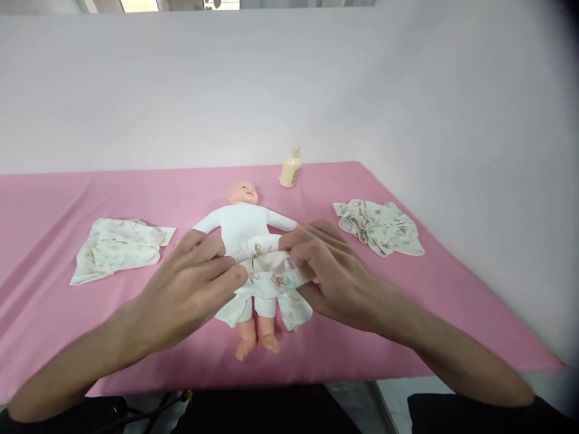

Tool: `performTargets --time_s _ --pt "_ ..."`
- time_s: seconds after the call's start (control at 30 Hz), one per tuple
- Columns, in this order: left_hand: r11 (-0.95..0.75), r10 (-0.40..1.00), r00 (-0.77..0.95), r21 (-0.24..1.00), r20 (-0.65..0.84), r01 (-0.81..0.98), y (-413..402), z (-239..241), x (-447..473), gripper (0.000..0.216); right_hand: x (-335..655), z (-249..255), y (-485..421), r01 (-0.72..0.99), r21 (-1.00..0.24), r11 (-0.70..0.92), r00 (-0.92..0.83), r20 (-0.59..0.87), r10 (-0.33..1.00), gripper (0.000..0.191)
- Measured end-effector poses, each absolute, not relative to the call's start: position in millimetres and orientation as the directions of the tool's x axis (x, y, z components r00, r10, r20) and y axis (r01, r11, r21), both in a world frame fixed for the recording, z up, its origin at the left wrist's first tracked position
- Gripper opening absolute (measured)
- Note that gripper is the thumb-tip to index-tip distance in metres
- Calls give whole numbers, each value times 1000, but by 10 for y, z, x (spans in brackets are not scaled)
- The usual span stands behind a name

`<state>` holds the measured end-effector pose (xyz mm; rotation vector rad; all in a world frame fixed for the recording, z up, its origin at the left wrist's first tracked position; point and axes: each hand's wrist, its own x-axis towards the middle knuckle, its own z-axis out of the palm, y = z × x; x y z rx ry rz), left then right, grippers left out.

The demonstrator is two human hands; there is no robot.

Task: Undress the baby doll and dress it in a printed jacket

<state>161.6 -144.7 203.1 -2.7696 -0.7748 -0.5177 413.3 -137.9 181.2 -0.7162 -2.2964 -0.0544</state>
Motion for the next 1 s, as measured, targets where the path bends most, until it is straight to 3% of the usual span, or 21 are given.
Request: performTargets --time_s 0.1,0.2,0.3,0.4,0.47,0.6,0.77,0.83,0.9,1.0 --pt "-842 525 754 110 396 528 -1464 2024 1606 14 4145 1825 -1428 335 -482 810 -539 607 584 29" --pt "-719 663 721 442 202 537 -1486 2065 1556 11 4227 1864 -1461 202 -788 581 -599 370 710 36" --pt "-534 652 756 742 57 404 -1483 2093 1514 23 4308 1901 -1444 83 -892 445 -699 266 663 35" --pt "-327 516 854 937 64 127 -1461 2069 1518 37 4318 1918 -1404 -28 -906 422 -778 285 560 33" --pt "-154 434 900 987 34 37 -1456 2031 1544 41 4284 1904 -1386 -104 -915 391 -821 300 485 41" --pt "164 301 945 983 -127 79 -1479 1958 1643 44 4190 1835 -1373 -240 -937 254 -884 319 342 52" --pt "293 335 936 956 -105 2 -1486 1944 1802 47 4174 1815 -1317 -332 -925 185 -846 378 376 41" --pt "221 405 907 975 -118 28 -1479 1971 1788 40 4231 1822 -1299 -329 -916 232 -818 399 414 37" --pt "23 536 833 989 -138 149 -1477 2015 1697 31 4313 1819 -1306 -255 -898 359 -770 414 486 34" --pt "-395 732 681 817 4 420 -1504 2081 1486 22 4424 1792 -1363 36 -788 615 -681 431 592 21"
